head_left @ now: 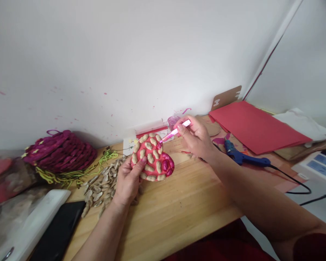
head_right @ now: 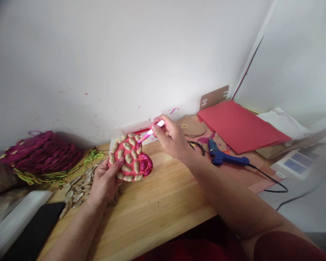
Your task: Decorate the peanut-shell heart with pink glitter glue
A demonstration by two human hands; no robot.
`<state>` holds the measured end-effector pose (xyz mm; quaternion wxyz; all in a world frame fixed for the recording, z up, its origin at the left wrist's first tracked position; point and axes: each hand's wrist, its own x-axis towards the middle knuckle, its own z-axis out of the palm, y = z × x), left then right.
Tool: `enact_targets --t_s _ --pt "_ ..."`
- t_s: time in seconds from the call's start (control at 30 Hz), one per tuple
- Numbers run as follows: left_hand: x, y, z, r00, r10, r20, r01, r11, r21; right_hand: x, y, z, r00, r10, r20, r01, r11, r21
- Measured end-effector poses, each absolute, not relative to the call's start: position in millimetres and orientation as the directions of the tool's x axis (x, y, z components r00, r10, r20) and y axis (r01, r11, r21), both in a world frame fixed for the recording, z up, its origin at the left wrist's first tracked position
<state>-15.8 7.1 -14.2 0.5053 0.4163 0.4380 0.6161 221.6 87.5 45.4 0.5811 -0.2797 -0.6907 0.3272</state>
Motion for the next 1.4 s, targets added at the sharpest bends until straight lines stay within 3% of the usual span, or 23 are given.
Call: enact_targets --t_s 0.63,1.17,1.4 --pt "-7 13 -13 -0.246 0.966 -0.075 -0.511 -0.063 0.857 213 83 40 -0.195 0.764 0.615 -0.098 0.609 -0.787" --pt "-14 12 -10 -0.18 0.978 -0.104 -0.496 0.001 0.868 213 82 50 -0.217 0.81 0.544 -0.237 0.497 -0.835" --pt "-13 12 -7 -0.177 0.981 -0.073 -0.472 -0.02 0.881 215 82 50 -0.179 0.811 0.557 -0.195 0.526 -0.828"
